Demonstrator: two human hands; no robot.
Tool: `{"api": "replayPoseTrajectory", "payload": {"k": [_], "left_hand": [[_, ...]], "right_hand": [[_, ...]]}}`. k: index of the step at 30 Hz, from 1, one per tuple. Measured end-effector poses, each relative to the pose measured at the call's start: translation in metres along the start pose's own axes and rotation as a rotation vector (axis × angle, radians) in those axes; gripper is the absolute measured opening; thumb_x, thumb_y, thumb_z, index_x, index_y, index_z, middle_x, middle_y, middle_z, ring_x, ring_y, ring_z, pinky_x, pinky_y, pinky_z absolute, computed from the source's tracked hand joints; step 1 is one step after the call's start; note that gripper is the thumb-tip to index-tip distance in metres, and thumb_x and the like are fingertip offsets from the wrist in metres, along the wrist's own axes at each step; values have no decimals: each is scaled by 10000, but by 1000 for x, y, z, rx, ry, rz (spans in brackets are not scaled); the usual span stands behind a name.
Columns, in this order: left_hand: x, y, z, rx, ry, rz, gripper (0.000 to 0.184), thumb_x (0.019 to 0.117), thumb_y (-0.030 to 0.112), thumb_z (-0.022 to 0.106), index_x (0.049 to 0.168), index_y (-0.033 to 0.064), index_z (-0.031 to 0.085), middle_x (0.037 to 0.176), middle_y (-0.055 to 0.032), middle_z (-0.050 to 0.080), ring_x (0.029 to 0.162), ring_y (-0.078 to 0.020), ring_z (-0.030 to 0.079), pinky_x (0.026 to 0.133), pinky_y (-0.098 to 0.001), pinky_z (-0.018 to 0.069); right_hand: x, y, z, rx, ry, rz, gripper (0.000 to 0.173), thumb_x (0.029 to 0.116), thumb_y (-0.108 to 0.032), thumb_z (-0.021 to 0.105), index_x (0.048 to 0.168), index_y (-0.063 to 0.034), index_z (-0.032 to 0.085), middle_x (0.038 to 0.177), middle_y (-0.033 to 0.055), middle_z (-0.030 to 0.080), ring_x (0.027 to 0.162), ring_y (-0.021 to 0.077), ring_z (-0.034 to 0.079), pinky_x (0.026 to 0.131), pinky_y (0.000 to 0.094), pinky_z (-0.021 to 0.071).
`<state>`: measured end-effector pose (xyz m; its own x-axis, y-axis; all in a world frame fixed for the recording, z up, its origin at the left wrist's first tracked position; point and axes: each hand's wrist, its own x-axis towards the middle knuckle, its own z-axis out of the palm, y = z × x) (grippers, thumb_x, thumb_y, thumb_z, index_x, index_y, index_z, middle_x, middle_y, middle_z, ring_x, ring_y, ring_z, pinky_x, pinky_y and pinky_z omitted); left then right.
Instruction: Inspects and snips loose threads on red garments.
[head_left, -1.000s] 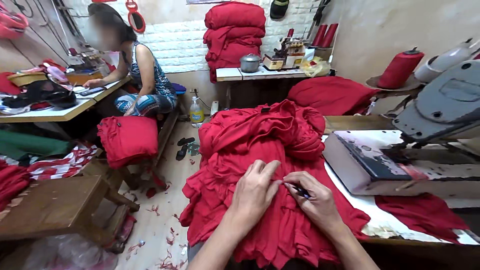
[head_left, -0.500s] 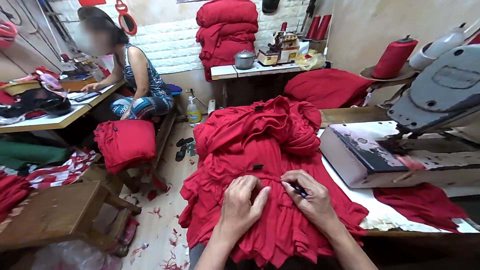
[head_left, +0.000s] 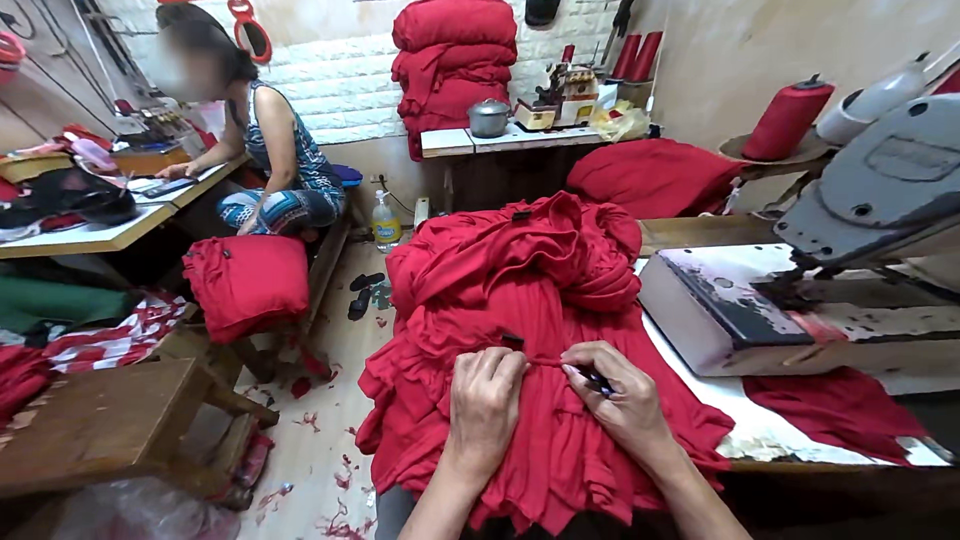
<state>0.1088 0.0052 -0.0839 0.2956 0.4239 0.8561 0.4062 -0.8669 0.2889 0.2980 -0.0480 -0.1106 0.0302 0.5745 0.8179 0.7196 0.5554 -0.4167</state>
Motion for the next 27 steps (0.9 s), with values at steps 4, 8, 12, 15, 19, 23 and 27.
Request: {"api": "replayPoseTrajectory", "payload": {"k": [4, 8, 12, 15, 19, 23, 27], "left_hand": [[-3, 2, 1, 34, 23, -9, 78, 876, 73, 676, 897, 53, 748, 949, -74, 768, 878, -191, 724, 842, -361, 524], [-3, 3, 2, 26, 41, -9, 76, 860, 61, 688, 888, 53, 759, 941, -77, 769, 869, -190, 724, 830, -353, 527], [-3, 1, 3, 4, 46, 2, 79, 876, 71, 691, 907, 57, 762, 951, -75, 768, 879, -190, 723, 830, -346, 533], [-1, 1, 3, -36, 50, -2, 90, 883, 83, 697, 925, 59, 773, 962, -79, 769, 894, -197, 724, 842, -351, 536], [4, 2, 0, -199, 61, -65, 140, 923, 55, 634, 976, -14, 744, 1023, -139, 748, 992, -255, 710, 912, -372, 548], [12, 9, -4, -322, 13, -141, 215, 984, 60, 562, 923, -45, 740, 938, -144, 751, 930, -232, 724, 900, -349, 562], [22, 20, -4, -231, -157, -310, 424, 1063, 215, 475, 799, -4, 724, 740, -99, 680, 770, -231, 667, 768, -410, 488]], "right_hand": [[5, -4, -3, 41, -3, 37, 150, 944, -106, 617, 987, 7, 706, 1037, 113, 699, 982, 60, 653, 886, 144, 514], [17, -19, -7, 43, 78, 72, 197, 958, -167, 649, 1027, 12, 692, 948, 70, 649, 768, -21, 533, 679, 86, 425], [28, -29, -2, -30, -1, -53, 154, 959, -136, 645, 1043, -42, 733, 1003, 123, 686, 888, 78, 651, 779, 153, 524], [31, -31, 7, -137, -92, -63, 231, 925, -134, 639, 1110, -124, 779, 1048, 145, 691, 794, 181, 682, 604, 298, 545], [30, -26, 13, -58, -13, -23, 158, 944, -117, 637, 997, -50, 769, 973, 104, 698, 880, 96, 663, 778, 185, 536], [27, -26, 15, 33, 106, -35, 134, 927, -87, 655, 972, 12, 735, 964, 109, 714, 912, 43, 661, 842, 128, 517], [23, -32, 19, -6, 165, -113, 129, 909, -79, 674, 979, -7, 755, 890, 114, 653, 808, 34, 604, 740, 90, 472]]}}
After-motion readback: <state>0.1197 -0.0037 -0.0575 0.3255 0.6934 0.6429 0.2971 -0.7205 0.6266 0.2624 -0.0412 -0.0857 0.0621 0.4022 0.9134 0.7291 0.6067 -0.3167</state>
